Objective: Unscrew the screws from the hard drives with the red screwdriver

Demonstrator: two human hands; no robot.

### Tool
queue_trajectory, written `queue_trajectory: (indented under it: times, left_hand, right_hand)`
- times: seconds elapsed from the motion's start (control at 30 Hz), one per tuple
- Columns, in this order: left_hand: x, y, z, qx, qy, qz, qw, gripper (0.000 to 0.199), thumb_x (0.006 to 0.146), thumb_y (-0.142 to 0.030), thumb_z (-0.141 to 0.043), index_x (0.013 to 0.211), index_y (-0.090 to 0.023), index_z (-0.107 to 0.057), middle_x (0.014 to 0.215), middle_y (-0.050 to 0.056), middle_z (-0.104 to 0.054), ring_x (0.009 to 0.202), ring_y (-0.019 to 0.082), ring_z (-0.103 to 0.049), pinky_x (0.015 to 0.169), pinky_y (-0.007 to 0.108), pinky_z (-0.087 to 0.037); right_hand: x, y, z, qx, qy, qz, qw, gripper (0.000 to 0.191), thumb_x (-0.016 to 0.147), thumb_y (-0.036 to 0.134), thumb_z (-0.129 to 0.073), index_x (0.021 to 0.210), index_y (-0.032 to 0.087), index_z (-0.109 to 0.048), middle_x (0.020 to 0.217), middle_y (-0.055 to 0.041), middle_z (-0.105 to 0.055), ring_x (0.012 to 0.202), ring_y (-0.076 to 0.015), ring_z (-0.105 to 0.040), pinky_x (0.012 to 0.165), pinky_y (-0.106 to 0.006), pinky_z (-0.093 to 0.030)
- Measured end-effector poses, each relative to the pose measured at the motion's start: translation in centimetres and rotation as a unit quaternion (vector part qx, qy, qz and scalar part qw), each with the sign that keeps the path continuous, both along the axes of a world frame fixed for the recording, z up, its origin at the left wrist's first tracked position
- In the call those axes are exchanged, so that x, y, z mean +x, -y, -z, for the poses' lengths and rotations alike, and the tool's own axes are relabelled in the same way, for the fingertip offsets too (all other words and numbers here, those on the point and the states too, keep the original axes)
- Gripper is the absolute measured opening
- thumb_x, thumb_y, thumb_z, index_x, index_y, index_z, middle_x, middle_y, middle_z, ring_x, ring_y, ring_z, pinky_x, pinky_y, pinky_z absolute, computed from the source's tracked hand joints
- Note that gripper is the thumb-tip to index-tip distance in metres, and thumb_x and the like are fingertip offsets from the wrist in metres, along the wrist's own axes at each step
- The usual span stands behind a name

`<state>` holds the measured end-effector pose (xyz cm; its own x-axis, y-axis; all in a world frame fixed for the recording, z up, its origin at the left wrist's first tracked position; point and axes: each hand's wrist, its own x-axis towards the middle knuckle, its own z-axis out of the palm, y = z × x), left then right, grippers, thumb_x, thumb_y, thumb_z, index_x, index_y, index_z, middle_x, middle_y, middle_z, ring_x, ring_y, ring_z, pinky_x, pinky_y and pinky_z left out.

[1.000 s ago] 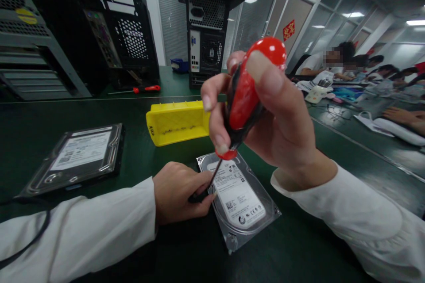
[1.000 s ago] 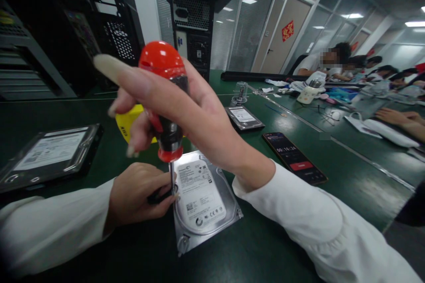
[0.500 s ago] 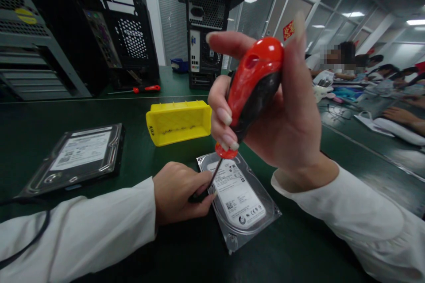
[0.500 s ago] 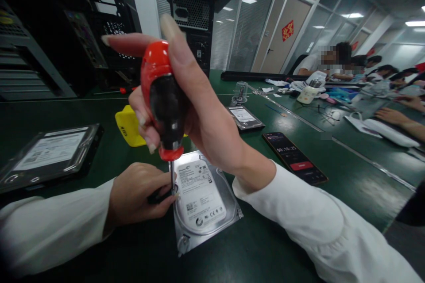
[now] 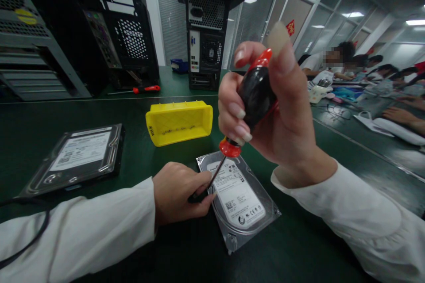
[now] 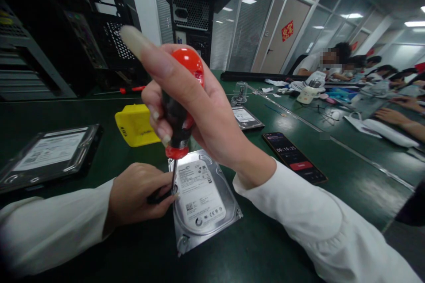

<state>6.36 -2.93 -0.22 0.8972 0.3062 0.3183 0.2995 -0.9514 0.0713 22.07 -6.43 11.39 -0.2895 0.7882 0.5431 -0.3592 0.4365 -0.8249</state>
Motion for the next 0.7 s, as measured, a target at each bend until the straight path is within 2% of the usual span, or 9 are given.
queue_trajectory:
  times: [0.07,0.17,0.23,0.4,0.53,0.7]
  left_hand:
    - [0.01,0.00,-0.03,-0.001,-0.002,0.001,1.000,0.017,0.080,-0.031,-0.046,0.066,-0.020,-0.044,0.050,-0.004,-0.054,0.042,0.014,-0.052,0.042,0.025,-0.026]
    - [0.02,0.02,-0.11,-0.002,0.003,0.003,1.000,0.019,0.080,-0.031,-0.046,0.065,-0.020,-0.043,0.050,-0.004,-0.054,0.041,0.013,-0.050,0.042,0.025,-0.025]
    - [0.02,0.02,-0.13,-0.004,0.007,0.003,1.000,0.019,0.080,-0.031,-0.046,0.064,-0.020,-0.043,0.049,-0.004,-0.054,0.041,0.012,-0.050,0.042,0.024,-0.024]
    - [0.00,-0.02,-0.02,-0.011,0.003,0.003,1.000,0.017,0.079,-0.031,-0.046,0.065,-0.020,-0.045,0.050,-0.004,-0.054,0.041,0.013,-0.050,0.042,0.024,-0.025]
    - [0.01,0.00,0.02,-0.008,-0.005,-0.002,1.000,0.018,0.079,-0.031,-0.048,0.065,-0.021,-0.044,0.050,-0.004,-0.054,0.042,0.014,-0.051,0.042,0.025,-0.025]
    - [0.04,0.05,0.07,0.002,0.007,-0.004,1.000,0.019,0.079,-0.031,-0.046,0.064,-0.021,-0.043,0.049,-0.005,-0.053,0.041,0.013,-0.051,0.042,0.025,-0.025]
  right_hand:
    - [0.14,0.13,-0.16,-0.009,0.015,-0.006,1.000,0.020,0.092,0.035,-0.031,0.083,0.022,-0.043,0.059,0.0045,-0.043,0.042,-0.0070,-0.040,0.041,-0.018,-0.035]
    - [0.35,0.34,-0.35,-0.023,0.030,-0.009,0.999,0.047,0.094,0.038,-0.005,0.085,0.020,-0.047,0.062,0.0009,-0.045,0.046,-0.0095,-0.043,0.046,-0.021,-0.039]
    - [0.38,0.39,-0.38,-0.015,0.033,-0.006,0.999,0.051,0.094,0.036,0.001,0.085,0.019,-0.047,0.063,0.0002,-0.044,0.048,-0.0100,-0.044,0.049,-0.022,-0.041]
    - [0.05,0.11,-0.24,0.009,0.024,0.027,0.999,0.041,0.094,0.028,-0.012,0.079,0.018,-0.048,0.069,-0.0001,-0.047,0.051,-0.0090,-0.049,0.051,-0.023,-0.044]
    - [-0.27,-0.05,-0.06,0.045,-0.024,0.069,0.996,0.018,0.087,0.027,-0.040,0.071,0.020,-0.039,0.069,0.0033,-0.047,0.046,-0.0075,-0.051,0.041,-0.020,-0.043]
    - [-0.22,-0.02,0.02,0.051,0.006,0.078,0.996,0.013,0.089,0.027,-0.040,0.077,0.023,-0.036,0.061,0.0065,-0.048,0.040,-0.0064,-0.046,0.039,-0.016,-0.038]
